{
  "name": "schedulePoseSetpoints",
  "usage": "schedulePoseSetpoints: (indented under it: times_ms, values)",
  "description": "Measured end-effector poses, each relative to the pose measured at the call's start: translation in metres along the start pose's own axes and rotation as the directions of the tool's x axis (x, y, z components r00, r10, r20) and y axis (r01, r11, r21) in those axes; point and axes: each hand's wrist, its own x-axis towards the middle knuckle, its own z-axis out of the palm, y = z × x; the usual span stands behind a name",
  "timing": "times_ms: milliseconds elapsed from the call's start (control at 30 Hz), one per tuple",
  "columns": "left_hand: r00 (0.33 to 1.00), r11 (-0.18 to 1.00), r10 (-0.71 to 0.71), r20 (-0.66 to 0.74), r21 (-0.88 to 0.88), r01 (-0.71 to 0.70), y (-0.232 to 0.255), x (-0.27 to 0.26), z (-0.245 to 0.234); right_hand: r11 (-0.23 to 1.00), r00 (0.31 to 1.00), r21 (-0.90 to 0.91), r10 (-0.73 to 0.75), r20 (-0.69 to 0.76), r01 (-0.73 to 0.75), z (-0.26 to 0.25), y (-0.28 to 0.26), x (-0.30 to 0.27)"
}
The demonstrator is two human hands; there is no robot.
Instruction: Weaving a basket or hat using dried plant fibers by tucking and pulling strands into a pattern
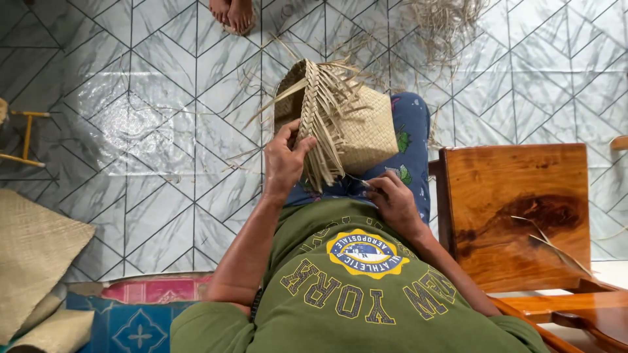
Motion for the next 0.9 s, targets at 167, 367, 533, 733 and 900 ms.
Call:
schedulePoseSetpoints:
  times_ms: [167, 367, 533, 733, 900]
  values:
    - [0.993, 0.988, 0.109, 0.033, -0.116, -0.105, -0.024, 0.017, 0.0, 0.995, 0.981, 0.091, 0.052, -0.188, -0.035, -0.028, -0.048, 0.012]
    - [0.966, 0.973, 0.184, 0.181, -0.174, -0.152, -0.03, 0.026, -0.008, 0.799, 0.957, 0.55, 0.107, 0.27, -0.245, -0.023, -0.054, 0.015]
    - [0.948, 0.97, 0.159, 0.277, -0.225, -0.097, -0.027, 0.029, -0.02, 0.992, 0.98, 0.127, -0.016, 0.197, -0.01, -0.015, -0.053, 0.018]
    - [0.87, 0.953, 0.14, 0.472, -0.303, 0.011, 0.012, 0.037, -0.026, 0.693, 0.784, 0.465, 0.242, 0.571, -0.552, -0.024, -0.048, 0.017]
    - [0.83, 0.965, 0.17, 0.532, -0.262, -0.03, 0.031, 0.046, -0.024, 0.983, 0.986, -0.119, -0.13, 0.102, 0.142, -0.023, -0.037, 0.021]
